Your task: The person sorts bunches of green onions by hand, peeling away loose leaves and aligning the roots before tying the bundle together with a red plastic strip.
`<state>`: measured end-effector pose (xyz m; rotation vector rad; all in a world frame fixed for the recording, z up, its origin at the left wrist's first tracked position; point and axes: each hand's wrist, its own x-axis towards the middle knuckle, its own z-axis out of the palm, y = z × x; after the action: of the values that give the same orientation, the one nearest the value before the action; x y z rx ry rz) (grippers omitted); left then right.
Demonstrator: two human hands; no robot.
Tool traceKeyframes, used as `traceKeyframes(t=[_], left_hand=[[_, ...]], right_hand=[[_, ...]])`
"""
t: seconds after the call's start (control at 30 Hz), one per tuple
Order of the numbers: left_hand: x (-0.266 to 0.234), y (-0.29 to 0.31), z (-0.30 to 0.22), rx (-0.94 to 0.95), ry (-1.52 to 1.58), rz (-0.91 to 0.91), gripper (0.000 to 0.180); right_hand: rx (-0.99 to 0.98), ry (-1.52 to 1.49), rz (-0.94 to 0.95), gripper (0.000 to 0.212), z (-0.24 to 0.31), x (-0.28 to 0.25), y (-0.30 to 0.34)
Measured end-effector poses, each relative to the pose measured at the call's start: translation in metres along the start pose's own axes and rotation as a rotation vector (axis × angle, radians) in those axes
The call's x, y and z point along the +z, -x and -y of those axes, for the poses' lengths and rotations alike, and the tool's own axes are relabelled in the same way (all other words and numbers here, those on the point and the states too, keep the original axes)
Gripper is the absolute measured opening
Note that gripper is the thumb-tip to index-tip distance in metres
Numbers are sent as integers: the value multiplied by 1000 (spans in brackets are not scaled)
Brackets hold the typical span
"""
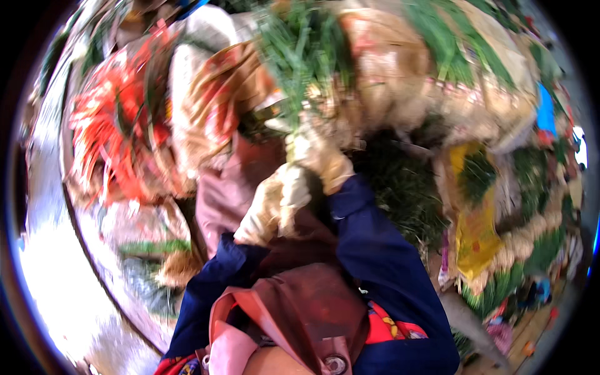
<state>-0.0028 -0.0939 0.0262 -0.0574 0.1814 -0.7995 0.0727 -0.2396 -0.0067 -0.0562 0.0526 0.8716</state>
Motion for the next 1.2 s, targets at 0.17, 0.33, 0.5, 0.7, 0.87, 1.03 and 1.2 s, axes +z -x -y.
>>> traceKeyframes(t=[0.17,0.33,0.5,0.7,0.87,1.03,1.2], left_hand=[[27,1,11,111,-53,-366,31],[-5,16,-18,130,-346,-397,36],[15,23,-15,-21,-46,-155,26],[53,51,-33,347,-120,-32,22],[18,34,-61,228,-446,-45,28],[-5,5,-63,194,-415,-21,48],[7,-15,-31,151,-486,-71,53]], right_hand=[[-85,303,-302,45,-12,7,-1],[-507,1420,-670,33,-22,-1,-16],[-154,1242,-595,29,4,17,18],[200,1639,-670,49,29,3,123],[308,2134,-1119,55,45,12,158],[-486,2124,-1296,27,142,12,147],[-1115,1826,-1535,23,292,-47,186]])
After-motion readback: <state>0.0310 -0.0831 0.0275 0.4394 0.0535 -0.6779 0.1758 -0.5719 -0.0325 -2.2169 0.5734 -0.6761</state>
